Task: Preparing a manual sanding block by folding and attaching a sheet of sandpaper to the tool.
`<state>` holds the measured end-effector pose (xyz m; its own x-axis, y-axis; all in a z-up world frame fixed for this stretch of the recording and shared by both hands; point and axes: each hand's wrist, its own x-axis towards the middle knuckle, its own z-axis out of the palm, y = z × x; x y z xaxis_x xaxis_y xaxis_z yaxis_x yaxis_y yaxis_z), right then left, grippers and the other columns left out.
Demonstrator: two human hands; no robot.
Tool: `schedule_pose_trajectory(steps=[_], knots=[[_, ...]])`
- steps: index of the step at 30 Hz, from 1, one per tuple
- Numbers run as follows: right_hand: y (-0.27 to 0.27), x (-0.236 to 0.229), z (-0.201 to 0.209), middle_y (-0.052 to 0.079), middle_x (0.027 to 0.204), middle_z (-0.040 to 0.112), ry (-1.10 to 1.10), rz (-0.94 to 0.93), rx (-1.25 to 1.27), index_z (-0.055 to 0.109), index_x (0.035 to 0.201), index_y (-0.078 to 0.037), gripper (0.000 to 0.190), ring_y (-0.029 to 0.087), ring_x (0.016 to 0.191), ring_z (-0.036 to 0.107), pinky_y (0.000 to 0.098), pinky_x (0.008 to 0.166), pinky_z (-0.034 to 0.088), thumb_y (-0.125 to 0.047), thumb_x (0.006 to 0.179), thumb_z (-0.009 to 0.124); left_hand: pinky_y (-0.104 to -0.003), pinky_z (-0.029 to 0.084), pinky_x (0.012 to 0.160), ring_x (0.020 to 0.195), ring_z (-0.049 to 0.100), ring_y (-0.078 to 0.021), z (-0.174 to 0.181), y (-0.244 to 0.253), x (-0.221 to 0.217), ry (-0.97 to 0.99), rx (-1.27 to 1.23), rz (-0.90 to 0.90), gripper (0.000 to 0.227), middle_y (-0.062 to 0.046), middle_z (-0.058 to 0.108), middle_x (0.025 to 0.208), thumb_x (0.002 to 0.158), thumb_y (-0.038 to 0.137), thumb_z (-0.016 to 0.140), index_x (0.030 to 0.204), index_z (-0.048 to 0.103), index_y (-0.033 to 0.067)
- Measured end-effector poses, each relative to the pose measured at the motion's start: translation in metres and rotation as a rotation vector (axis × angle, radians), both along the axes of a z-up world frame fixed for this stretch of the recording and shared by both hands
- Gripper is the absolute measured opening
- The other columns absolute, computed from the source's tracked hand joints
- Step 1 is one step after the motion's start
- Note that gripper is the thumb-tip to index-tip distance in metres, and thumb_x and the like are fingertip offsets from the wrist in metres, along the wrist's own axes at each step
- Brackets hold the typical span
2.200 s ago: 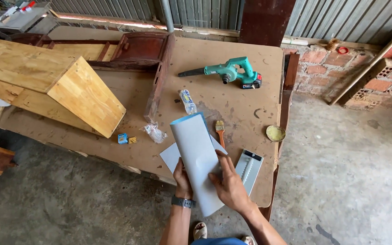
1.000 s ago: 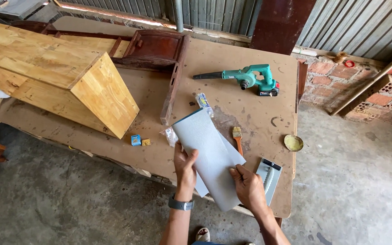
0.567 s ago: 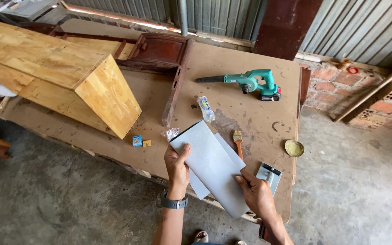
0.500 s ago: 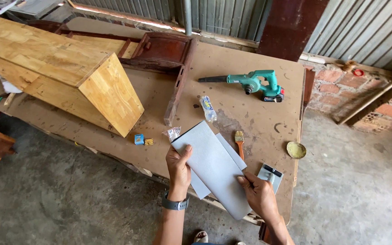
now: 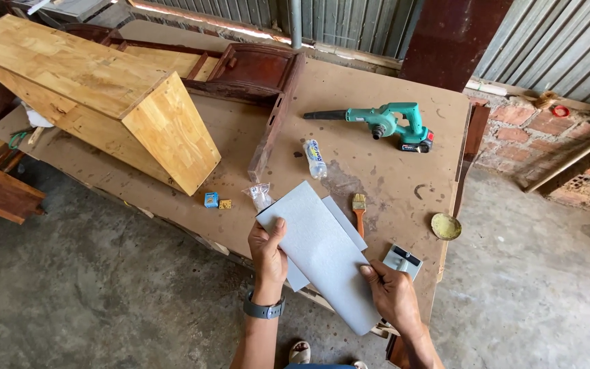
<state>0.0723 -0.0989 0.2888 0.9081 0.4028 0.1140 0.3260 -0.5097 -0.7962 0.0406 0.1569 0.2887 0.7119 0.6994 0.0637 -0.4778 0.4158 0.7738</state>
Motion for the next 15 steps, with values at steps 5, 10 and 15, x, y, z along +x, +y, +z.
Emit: schedule_pose_trajectory(steps=[5,10,15], knots=[[-0.006,0.002,0.006,-0.006,0.057,0.032,0.008,0.037,0.035,0.044,0.065,-0.015,0.045,0.009,0.055,0.028,0.0312,0.049,0.024,-0.036,0.101,0.061,-0.044,0.059,0.082,0.095,0.069,-0.0265,0.012,-0.009,0.001,0.033,-0.015,0.068,0.037,-0.012,0.074,0.103,0.083,0.021,0.079,0.112,0.068,0.0018],[-0.01,0.003,0.038,-0.004,0.065,0.042,0.157,0.125,-0.014,0.072,0.085,-0.015,0.032,0.01,0.063,0.033,0.0304,0.054,0.029,-0.046,0.092,0.07,-0.048,0.062,0.067,0.089,0.071,-0.0301,0.047,-0.012,-0.001,0.061,-0.033,0.22,0.04,-0.013,0.074,0.097,0.075,0.026,0.086,0.103,0.07,0.0023],[-0.014,-0.001,0.043,-0.005,0.066,0.049,0.199,0.064,0.319,0.069,0.078,-0.01,0.027,0.008,0.061,0.039,0.0248,0.053,0.027,-0.033,0.085,0.082,-0.056,0.057,0.098,0.12,0.064,-0.0346,0.045,0.004,-0.012,-0.158,-0.073,0.182,0.047,-0.013,0.068,0.128,0.083,0.024,0.08,0.124,0.067,0.0079]])
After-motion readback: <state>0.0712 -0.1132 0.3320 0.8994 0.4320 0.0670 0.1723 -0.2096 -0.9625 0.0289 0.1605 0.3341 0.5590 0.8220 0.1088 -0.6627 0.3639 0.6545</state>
